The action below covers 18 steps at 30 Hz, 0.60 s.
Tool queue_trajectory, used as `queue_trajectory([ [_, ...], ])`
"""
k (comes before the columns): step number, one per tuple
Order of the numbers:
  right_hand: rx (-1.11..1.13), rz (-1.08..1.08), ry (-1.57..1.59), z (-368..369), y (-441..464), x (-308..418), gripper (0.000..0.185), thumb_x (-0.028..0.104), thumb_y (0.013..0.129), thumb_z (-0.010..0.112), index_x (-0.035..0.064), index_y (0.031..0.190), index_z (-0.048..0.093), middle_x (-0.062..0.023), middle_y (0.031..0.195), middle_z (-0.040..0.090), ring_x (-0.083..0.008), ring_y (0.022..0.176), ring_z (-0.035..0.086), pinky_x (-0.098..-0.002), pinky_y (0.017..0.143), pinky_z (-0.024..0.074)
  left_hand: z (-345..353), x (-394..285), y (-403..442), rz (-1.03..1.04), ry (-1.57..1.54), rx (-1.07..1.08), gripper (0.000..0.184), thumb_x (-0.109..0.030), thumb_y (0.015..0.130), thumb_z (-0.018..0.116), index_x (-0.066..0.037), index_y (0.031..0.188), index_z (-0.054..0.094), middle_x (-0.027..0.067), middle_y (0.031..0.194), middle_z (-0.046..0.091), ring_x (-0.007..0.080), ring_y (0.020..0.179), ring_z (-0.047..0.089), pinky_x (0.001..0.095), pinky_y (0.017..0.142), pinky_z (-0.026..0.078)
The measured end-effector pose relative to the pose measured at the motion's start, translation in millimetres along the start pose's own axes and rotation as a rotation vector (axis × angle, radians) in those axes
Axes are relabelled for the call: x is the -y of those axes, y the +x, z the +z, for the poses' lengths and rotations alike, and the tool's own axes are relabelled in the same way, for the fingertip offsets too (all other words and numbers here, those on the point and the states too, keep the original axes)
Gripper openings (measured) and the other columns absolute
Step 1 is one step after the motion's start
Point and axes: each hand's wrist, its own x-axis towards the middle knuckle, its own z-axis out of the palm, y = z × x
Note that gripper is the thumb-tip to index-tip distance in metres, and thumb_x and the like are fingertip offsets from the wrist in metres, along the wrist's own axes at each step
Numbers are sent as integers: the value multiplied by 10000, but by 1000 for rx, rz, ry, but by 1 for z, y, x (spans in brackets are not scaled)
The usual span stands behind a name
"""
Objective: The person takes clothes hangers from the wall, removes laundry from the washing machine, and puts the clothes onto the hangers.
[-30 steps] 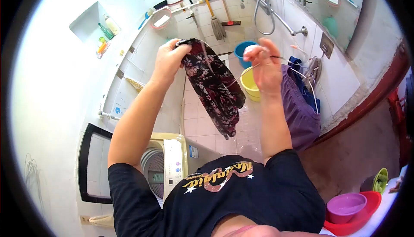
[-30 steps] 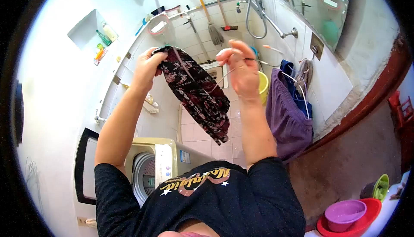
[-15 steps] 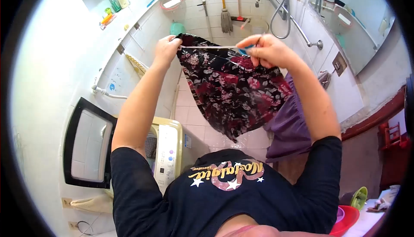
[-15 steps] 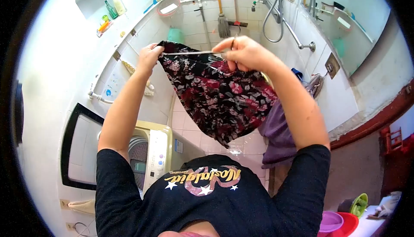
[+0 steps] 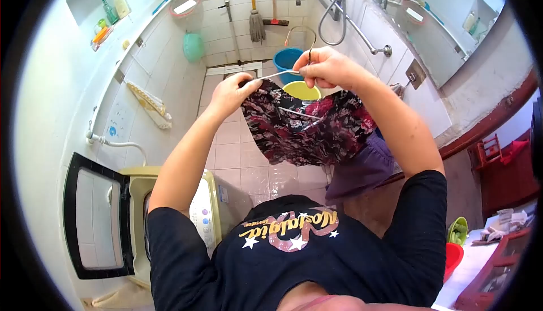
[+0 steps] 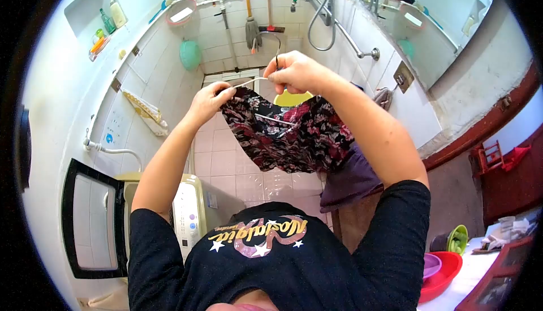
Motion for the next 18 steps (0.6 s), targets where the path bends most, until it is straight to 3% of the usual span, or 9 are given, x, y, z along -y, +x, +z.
queue_trajectory([
  [1, -11, 13, 31, 1, -1, -6, 129, 48, 826, 531, -10, 936, 565, -46, 612, 562, -29, 376, 354, -176, 333, 240, 6, 7, -1, -11, -107, 22, 349, -311, 830, 572, 0, 985, 600, 77, 857, 622, 149, 807, 559, 283, 751, 438],
  [3, -30, 41, 46, 5, -5, -14, 133, 60, 831, 521, -18, 928, 566, -60, 667, 585, -36, 389, 384, -184, 336, 264, 15, 19, 0, -78, -219, 37, 394, -387, 805, 564, -34, 971, 619, 125, 923, 634, 238, 886, 592, 322, 782, 439],
  [7, -94, -45, -28, 16, -16, -29, 155, 95, 850, 507, -6, 948, 572, -36, 702, 604, -54, 441, 473, -177, 376, 353, 21, 30, 1, -12, -92, -1, 351, -341, 807, 572, -27, 955, 623, 131, 955, 614, 226, 925, 576, 322, 799, 431],
  [9, -154, -57, 54, 18, -26, -47, 168, 141, 861, 517, 2, 935, 578, -21, 710, 603, -54, 451, 492, -178, 383, 372, 26, 24, -3, 20, -148, -46, 361, -290, 792, 600, -43, 1054, 588, 122, 1006, 587, 220, 899, 566, 314, 792, 430],
  [10, -242, -40, 86, 18, -36, -57, 187, 173, 870, 522, 2, 921, 579, -14, 708, 597, -53, 447, 493, -183, 377, 376, 24, 13, -9, -26, -131, -28, 393, -271, 790, 605, -41, 1103, 554, 109, 1045, 564, 200, 858, 549, 307, 793, 428],
  [14, -527, 33, 142, -9, -66, -110, 197, 192, 869, 522, 8, 898, 587, -33, 677, 583, -56, 431, 477, -191, 357, 358, 21, 9, -34, 126, -102, -93, 401, -242, 778, 619, -24, 1106, 542, 102, 1050, 554, 181, 832, 528, 302, 797, 427],
  [18, -790, 128, 232, -62, -97, -157, 197, 195, 860, 527, 13, 897, 592, -52, 671, 590, -73, 420, 469, -202, 339, 338, 19, 41, -65, 1, -177, 7, 396, -187, 760, 637, -2, 1096, 537, 99, 1046, 559, 175, 844, 529, 303, 799, 429],
])
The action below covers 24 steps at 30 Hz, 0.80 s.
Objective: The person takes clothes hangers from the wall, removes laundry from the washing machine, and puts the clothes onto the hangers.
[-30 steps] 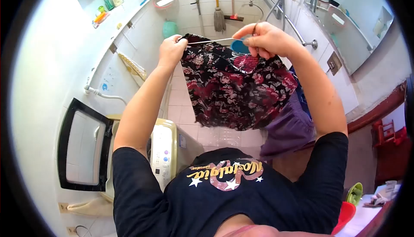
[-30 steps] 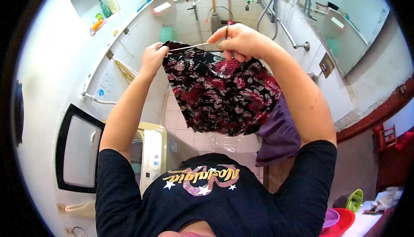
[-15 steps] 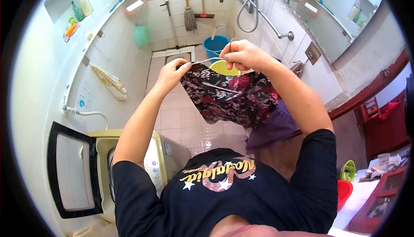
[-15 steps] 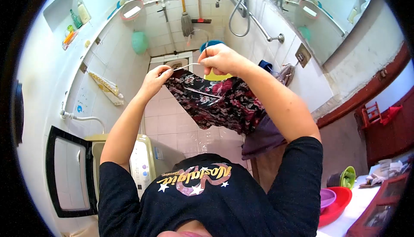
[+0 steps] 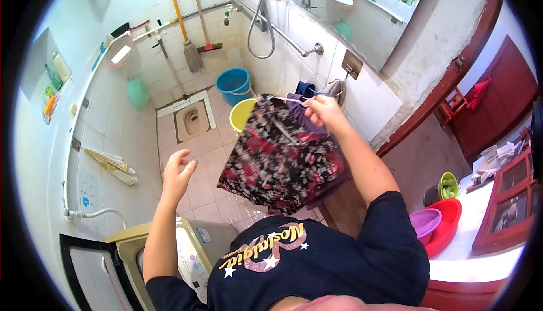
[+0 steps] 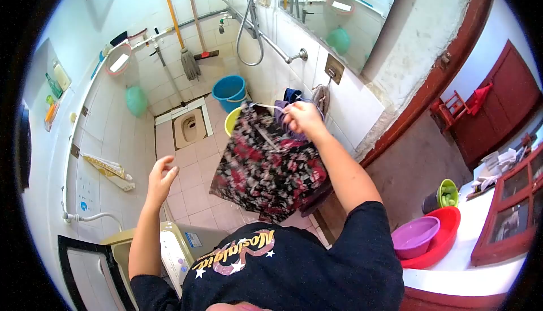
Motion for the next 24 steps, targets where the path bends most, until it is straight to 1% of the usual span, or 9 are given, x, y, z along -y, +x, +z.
queue_trajectory([
  [3, -141, 75, -9, -45, 16, -9, 182, 182, 858, 514, 15, 870, 585, -54, 676, 593, -84, 419, 470, -208, 324, 321, -2, 25, -24, -124, -27, 22, 386, -162, 761, 637, 6, 1095, 538, 92, 1046, 562, 167, 843, 532, 297, 802, 430],
  [4, -147, 97, 21, -59, 22, -12, 180, 183, 859, 512, 16, 862, 579, -56, 671, 590, -85, 420, 467, -208, 321, 317, -2, 31, -34, -209, -48, 27, 379, -155, 766, 634, 11, 1094, 539, 89, 1046, 564, 162, 842, 532, 293, 803, 431],
  [9, -157, 175, -45, -72, 33, -34, 182, 188, 868, 504, 15, 852, 559, -71, 669, 573, -81, 428, 452, -208, 319, 311, -5, 64, -80, -355, -97, 27, 373, -146, 784, 616, 24, 1107, 537, 79, 1031, 560, 138, 837, 523, 279, 767, 441],
  [11, -145, 205, 43, -71, 35, -44, 200, 197, 873, 513, 2, 856, 558, -69, 695, 574, -74, 441, 450, -194, 328, 311, -3, 72, -98, -385, -126, 13, 339, -170, 816, 597, -29, 1119, 540, 1, 852, 516, 86, 769, 497, 225, 626, 452],
  [13, -136, 154, 34, -69, 34, -48, 194, 191, 868, 522, -1, 860, 554, -69, 696, 572, -74, 439, 450, -191, 329, 309, -4, 79, -116, -428, -110, 4, 328, -193, 823, 588, -36, 1108, 548, -5, 855, 524, 83, 765, 499, 223, 611, 450],
  [15, -124, 136, 39, -62, 32, -42, 191, 190, 865, 529, 2, 843, 556, -63, 684, 570, -71, 435, 448, -193, 330, 306, -6, 77, -125, -571, -186, 41, 308, -207, 825, 583, -41, 1083, 561, -8, 859, 534, 83, 765, 504, 224, 596, 448],
  [20, -68, 18, -61, -31, 15, -10, 199, 186, 848, 552, 11, 759, 579, -45, 633, 573, -58, 419, 436, -202, 337, 292, 6, 71, -117, -599, -190, 81, 294, -219, 828, 578, -37, 1058, 569, 4, 887, 571, 81, 770, 520, 222, 592, 446],
  [23, -53, -38, -134, -20, 12, 1, 188, 181, 844, 550, 9, 779, 591, -46, 651, 587, -59, 418, 439, -203, 338, 298, 31, 54, -94, -530, -209, 108, 280, -198, 826, 583, -30, 1050, 570, 13, 907, 586, 81, 774, 528, 220, 601, 444],
  [24, -49, -40, -85, -20, 14, 1, 188, 186, 844, 548, 10, 796, 598, -41, 652, 591, -54, 417, 443, -206, 338, 305, 40, 50, -88, -457, -245, 132, 274, -182, 822, 588, -26, 1046, 570, 17, 912, 590, 87, 783, 530, 227, 627, 445],
])
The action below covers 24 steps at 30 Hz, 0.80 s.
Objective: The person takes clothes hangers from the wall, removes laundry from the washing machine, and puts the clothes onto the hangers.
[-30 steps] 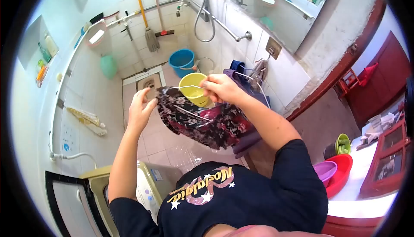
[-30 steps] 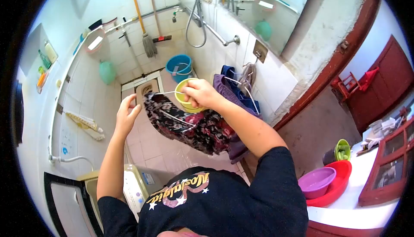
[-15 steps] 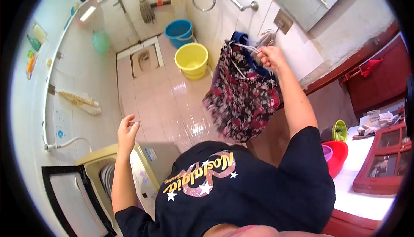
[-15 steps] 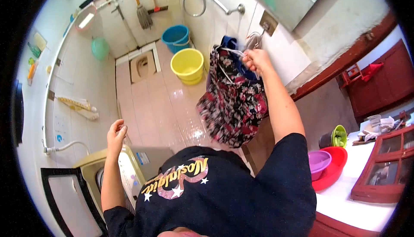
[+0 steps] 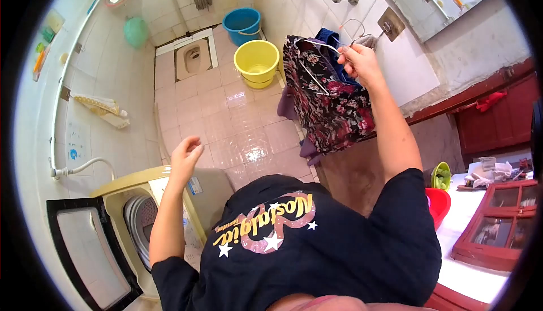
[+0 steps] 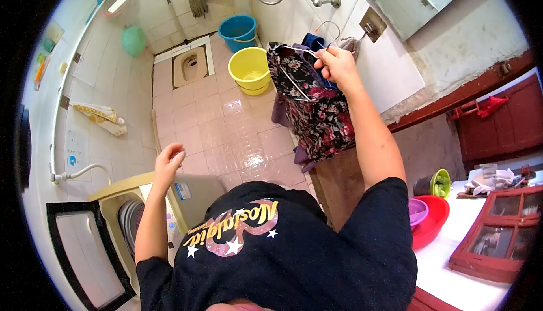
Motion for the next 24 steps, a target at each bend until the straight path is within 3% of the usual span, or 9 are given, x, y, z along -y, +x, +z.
queue_trajectory([
  [4, -18, -9, -32, -4, -1, 5, 184, 186, 852, 542, 12, 826, 597, -44, 660, 594, -47, 415, 447, -196, 331, 303, 28, -21, 13, 184, 59, 103, 305, -144, 785, 628, 14, 1038, 566, 72, 912, 603, 132, 798, 540, 260, 722, 449],
  [7, -55, 23, 29, -12, -6, 7, 171, 182, 858, 537, 16, 865, 579, -54, 668, 596, -50, 414, 451, -191, 324, 301, 35, -26, 11, 187, 116, 166, 282, -151, 809, 607, 0, 1042, 562, 49, 918, 598, 123, 829, 535, 261, 759, 435],
  [9, -52, 37, 75, -22, -3, -3, 168, 181, 860, 538, 17, 887, 559, -66, 676, 600, -56, 415, 453, -194, 316, 303, 38, -14, 9, 221, 99, 157, 291, -146, 771, 636, -2, 1017, 579, 68, 898, 605, 142, 777, 538, 272, 719, 443],
  [14, -132, 123, 92, -36, 10, -26, 172, 180, 854, 538, 11, 882, 560, -81, 677, 599, -70, 413, 445, -204, 312, 298, 33, 18, -2, 193, 118, 158, 275, -157, 775, 635, 7, 989, 584, 68, 870, 606, 135, 777, 542, 269, 717, 446],
  [16, -140, 136, 106, -38, 13, -34, 175, 182, 851, 537, 10, 876, 563, -82, 674, 597, -73, 413, 444, -205, 314, 299, 28, 27, -11, 27, 53, 156, 279, -162, 780, 630, 14, 992, 583, 69, 866, 608, 131, 773, 552, 264, 711, 454],
  [21, -114, 257, 164, -40, 28, -58, 172, 179, 838, 537, 10, 863, 557, -89, 688, 598, -90, 441, 479, -210, 318, 308, 22, 57, -33, -101, 28, 86, 302, -159, 785, 619, 19, 1026, 579, 87, 900, 620, 137, 822, 578, 267, 734, 466],
  [23, -144, 191, 66, -48, 32, -71, 206, 212, 816, 548, 10, 846, 564, -148, 798, 644, -157, 515, 552, -246, 390, 392, 14, 79, -50, -81, 2, 24, 272, -162, 801, 601, 1, 1018, 583, 33, 851, 591, 95, 744, 544, 235, 619, 464],
  [24, -152, 225, -21, -47, 28, -60, 246, 245, 815, 544, 2, 844, 570, -157, 840, 652, -189, 561, 581, -270, 454, 447, 10, 67, -58, -51, -2, 26, 294, -181, 808, 599, 7, 1034, 582, 47, 867, 600, 117, 794, 559, 260, 698, 470],
])
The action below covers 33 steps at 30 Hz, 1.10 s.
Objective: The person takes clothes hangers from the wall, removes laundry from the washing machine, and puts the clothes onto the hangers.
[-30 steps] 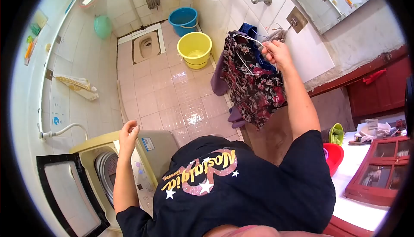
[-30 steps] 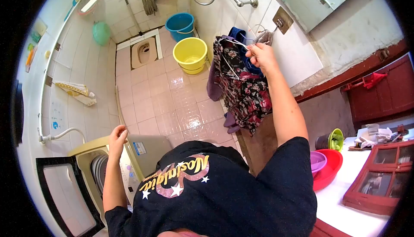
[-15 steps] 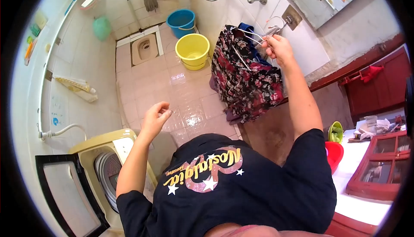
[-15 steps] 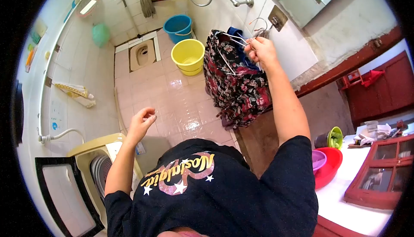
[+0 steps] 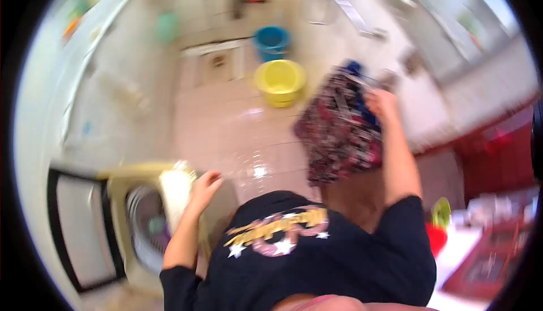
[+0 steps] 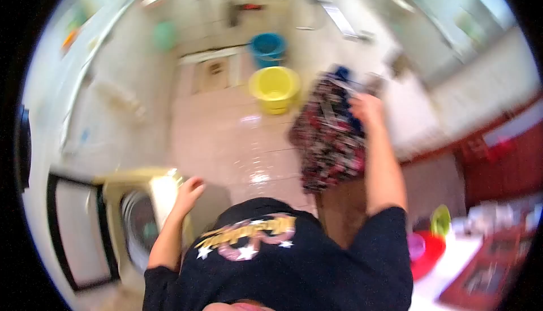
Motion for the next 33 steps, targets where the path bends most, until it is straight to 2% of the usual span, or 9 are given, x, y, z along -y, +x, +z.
queue_trajectory([
  [3, -84, 19, -175, 1, 24, -19, 270, 288, 841, 533, 36, 915, 596, -110, 766, 624, -207, 599, 595, -314, 531, 505, -35, 4, -31, 30, 115, -225, 294, -239, 803, 590, -14, 992, 609, 129, 935, 637, 212, 870, 612, 317, 765, 470],
  [6, -38, -515, -904, -32, 62, -37, 286, 285, 875, 504, 21, 832, 604, -99, 614, 583, -178, 585, 553, -348, 520, 451, -109, 17, -76, -26, 154, -602, 244, -225, 804, 580, -18, 923, 631, 97, 807, 653, 200, 767, 626, 309, 716, 478],
  [8, -37, -613, -1471, -38, 39, -1, 273, 238, 861, 497, -26, 875, 565, -195, 756, 614, -349, 687, 573, -418, 664, 451, -155, 41, -113, -110, -22, -782, 210, -196, 805, 576, -23, 913, 629, 57, 787, 641, 144, 712, 603, 280, 655, 474],
  [10, -89, -756, -1430, -38, 24, 21, 258, 229, 853, 494, -19, 885, 558, -213, 809, 607, -389, 742, 559, -425, 689, 444, -195, 79, -151, -266, -48, -857, 182, -176, 803, 579, -31, 902, 625, 24, 774, 628, 90, 675, 578, 247, 594, 463],
  [15, -28, -804, -1549, 27, 14, 40, 235, 223, 851, 499, 0, 869, 569, -165, 749, 613, -300, 656, 582, -382, 609, 456, -223, 217, -188, -580, 270, -723, 266, -286, 733, 613, -39, 826, 647, 134, 805, 650, 264, 742, 623, 360, 687, 480],
  [16, 118, -569, -1419, 45, 17, 28, 221, 217, 851, 503, 8, 863, 573, -132, 705, 598, -238, 605, 571, -351, 549, 443, -220, 247, -186, -707, 248, -635, 269, -275, 712, 615, -54, 861, 661, 173, 872, 638, 320, 811, 614, 391, 722, 479],
  [25, 590, -255, -1313, 224, -145, -64, 126, 105, 840, 526, 1, 867, 593, -9, 621, 538, -79, 487, 489, -210, 432, 401, -104, 467, -164, -1249, 332, -82, 321, -96, 847, 434, -56, 1126, 587, 169, 1256, 490, 321, 1126, 509, 398, 913, 429],
  [30, 665, -90, -1485, 249, -190, -81, 124, 84, 801, 536, -10, 840, 606, -65, 629, 579, -130, 547, 566, -257, 509, 454, -46, 458, -137, -721, 709, 202, 299, -127, 853, 430, -51, 1097, 584, 138, 1097, 572, 317, 1067, 511, 407, 893, 423],
  [33, 686, -160, -1568, 239, -193, -100, 117, 75, 795, 530, -4, 830, 609, -100, 611, 585, -157, 535, 584, -283, 521, 464, -12, 467, -109, -655, 573, -203, 350, -171, 829, 467, -59, 1155, 529, 113, 1107, 540, 317, 1069, 476, 387, 947, 363],
])
